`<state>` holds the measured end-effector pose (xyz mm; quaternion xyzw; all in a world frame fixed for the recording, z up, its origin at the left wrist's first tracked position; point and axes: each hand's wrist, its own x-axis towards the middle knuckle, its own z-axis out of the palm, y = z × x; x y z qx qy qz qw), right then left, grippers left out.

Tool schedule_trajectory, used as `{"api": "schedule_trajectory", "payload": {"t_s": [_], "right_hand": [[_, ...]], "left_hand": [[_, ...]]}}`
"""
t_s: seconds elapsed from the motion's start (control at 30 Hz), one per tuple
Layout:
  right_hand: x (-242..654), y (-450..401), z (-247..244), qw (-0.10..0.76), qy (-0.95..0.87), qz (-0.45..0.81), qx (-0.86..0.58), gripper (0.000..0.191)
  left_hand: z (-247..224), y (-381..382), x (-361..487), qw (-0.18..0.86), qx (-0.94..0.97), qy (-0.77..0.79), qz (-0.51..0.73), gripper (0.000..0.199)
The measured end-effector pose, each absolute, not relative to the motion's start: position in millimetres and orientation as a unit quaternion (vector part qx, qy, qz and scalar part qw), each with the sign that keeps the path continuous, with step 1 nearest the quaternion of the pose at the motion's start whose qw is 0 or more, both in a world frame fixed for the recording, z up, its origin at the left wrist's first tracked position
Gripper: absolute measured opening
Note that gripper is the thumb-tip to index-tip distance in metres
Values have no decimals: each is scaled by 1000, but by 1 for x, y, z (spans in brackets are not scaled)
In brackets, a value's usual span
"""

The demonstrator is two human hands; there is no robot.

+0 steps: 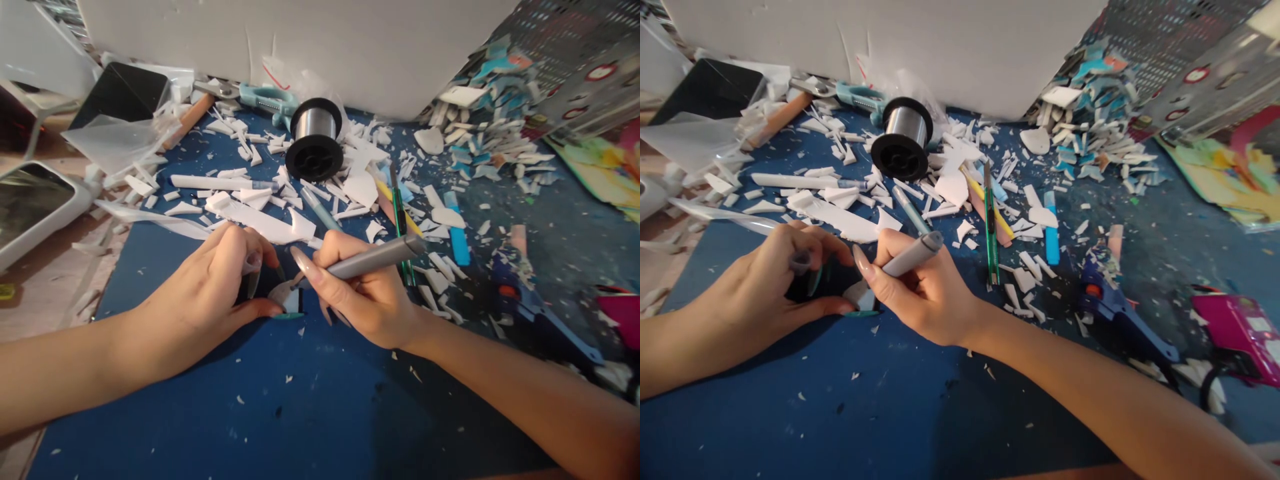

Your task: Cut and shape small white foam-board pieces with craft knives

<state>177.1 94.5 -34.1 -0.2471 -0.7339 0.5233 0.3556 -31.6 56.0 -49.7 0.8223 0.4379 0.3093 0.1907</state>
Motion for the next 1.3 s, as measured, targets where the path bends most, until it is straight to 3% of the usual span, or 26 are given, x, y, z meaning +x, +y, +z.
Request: {"api": "schedule_trajectory", "payload": {"t_s": [0.1,0.27,0.4,0.5,0.6,0.77,0.97,1.13,1.23,1.3], "right_hand": [[178,94,-34,367,-737,508,-254,32],[178,92,-36,462,-678,478,-314,27],[178,92,-41,508,-616,514,-312,9],[180,90,-43,527,-578,553,-287,14],[183,86,-41,526,-553,591,-260,29],[184,81,-33,526,-548,590,-272,21],[183,74,-33,483,-578,601,-267,35],[179,66,-27,446,-602,605,-269,26],[179,61,-24,455,-645,548,-278,23],[181,60,-23,502,-704,416,-282,21]], "left_hand": [[-51,56,-32,197,822,438,306,30],[-51,57,-33,198,828,426,308,31],[-49,55,-32,173,831,421,321,34],[-48,52,-33,151,834,423,320,24],[-45,50,-33,143,837,432,304,6],[-41,49,-31,127,844,424,304,16],[-43,46,-33,122,844,410,323,15],[-47,42,-38,98,864,360,338,18],[-46,39,-43,80,872,331,353,23],[-44,35,-45,62,875,315,362,24]]}}
